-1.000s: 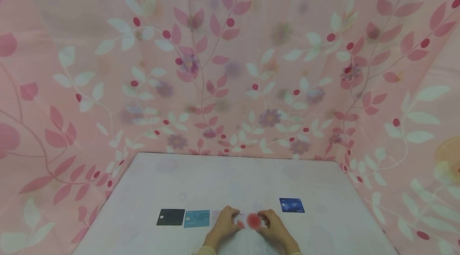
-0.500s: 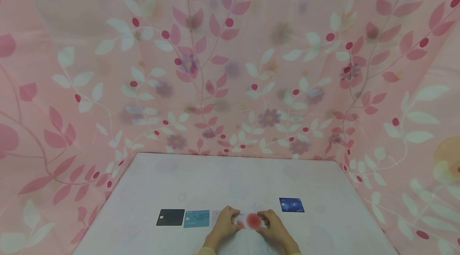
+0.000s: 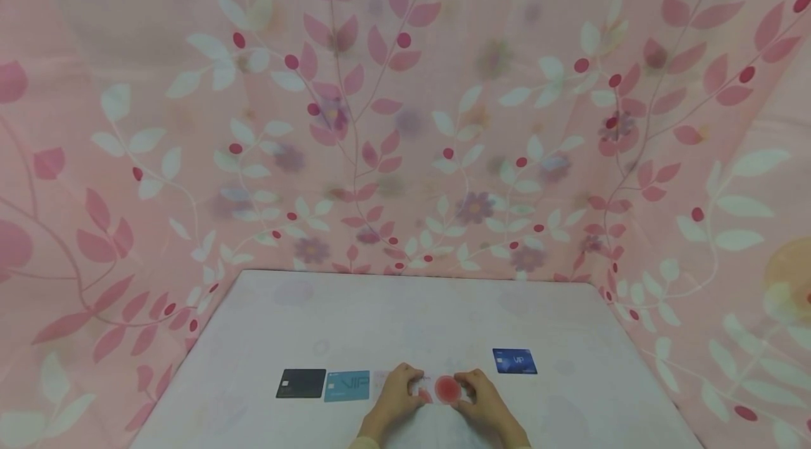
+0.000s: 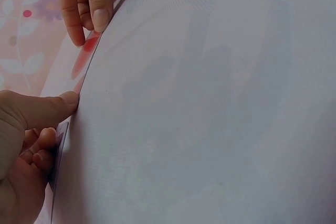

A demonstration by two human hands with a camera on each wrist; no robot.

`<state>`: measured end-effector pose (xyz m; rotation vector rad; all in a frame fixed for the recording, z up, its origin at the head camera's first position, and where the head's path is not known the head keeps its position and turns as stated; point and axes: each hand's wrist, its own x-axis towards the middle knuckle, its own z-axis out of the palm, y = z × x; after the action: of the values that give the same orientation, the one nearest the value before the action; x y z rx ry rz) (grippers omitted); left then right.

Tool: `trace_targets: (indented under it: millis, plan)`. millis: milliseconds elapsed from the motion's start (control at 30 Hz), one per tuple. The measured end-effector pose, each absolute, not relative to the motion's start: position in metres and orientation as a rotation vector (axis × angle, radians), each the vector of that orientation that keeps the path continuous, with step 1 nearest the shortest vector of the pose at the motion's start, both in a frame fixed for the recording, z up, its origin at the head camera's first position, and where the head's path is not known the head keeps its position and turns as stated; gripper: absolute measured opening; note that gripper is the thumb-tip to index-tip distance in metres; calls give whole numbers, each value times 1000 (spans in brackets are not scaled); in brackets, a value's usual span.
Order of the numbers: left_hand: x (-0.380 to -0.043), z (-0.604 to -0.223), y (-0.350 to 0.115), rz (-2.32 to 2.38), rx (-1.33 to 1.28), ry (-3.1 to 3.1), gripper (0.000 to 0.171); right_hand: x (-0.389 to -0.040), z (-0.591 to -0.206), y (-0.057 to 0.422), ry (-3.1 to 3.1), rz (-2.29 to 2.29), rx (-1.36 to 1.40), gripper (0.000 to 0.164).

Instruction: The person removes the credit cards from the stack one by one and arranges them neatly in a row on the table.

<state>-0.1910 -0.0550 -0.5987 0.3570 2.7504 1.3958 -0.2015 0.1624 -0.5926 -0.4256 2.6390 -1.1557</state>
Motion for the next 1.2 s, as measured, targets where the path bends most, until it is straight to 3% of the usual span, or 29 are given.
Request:
trace_targets:
  millis: [1200]
  plan:
    - [-189, -600, -57, 1450, 414, 2772, 43, -201, -598, 165, 2669, -1187, -470, 46]
